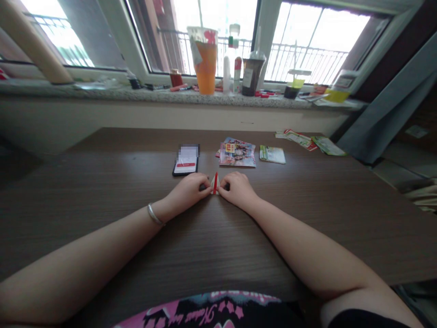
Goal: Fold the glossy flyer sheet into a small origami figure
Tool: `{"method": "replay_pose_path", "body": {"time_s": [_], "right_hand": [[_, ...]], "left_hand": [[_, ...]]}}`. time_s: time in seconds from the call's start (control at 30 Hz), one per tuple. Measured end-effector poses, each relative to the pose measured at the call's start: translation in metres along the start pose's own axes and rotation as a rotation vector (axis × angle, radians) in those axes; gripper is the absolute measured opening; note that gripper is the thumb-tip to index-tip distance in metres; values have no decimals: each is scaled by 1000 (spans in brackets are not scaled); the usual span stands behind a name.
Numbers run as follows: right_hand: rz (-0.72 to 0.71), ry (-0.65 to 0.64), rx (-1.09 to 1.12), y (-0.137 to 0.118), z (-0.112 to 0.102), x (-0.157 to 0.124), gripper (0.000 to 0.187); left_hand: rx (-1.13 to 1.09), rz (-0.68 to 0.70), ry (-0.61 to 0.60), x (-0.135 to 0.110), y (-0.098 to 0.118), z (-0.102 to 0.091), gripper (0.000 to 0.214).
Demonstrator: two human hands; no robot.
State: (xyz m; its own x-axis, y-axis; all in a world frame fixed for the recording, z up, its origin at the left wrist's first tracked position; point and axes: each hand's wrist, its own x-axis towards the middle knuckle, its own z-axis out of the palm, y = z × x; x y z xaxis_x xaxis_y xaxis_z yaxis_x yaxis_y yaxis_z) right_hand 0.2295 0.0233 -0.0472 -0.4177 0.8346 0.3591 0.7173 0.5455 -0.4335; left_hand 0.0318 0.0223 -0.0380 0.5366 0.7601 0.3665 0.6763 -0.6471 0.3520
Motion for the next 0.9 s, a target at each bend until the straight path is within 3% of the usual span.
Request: {"method": "replay_pose_path", "body": {"time_s": [0.3, 0.53, 0.73, 0.9], "right_hand": [[89, -3, 31, -3, -5, 1, 12], [189, 1, 61, -6, -9, 1, 16], [121, -8, 81, -2, -10, -1, 9], [8, -20, 61, 1, -8, -3, 5]], "left_hand": [[-33, -55, 15, -4, 5, -3, 13], [-59, 20, -21, -7, 8, -8, 9], [-29, 56, -33, -8, 6, -7, 11], [-120, 126, 32, -9, 1, -5, 10]]}}
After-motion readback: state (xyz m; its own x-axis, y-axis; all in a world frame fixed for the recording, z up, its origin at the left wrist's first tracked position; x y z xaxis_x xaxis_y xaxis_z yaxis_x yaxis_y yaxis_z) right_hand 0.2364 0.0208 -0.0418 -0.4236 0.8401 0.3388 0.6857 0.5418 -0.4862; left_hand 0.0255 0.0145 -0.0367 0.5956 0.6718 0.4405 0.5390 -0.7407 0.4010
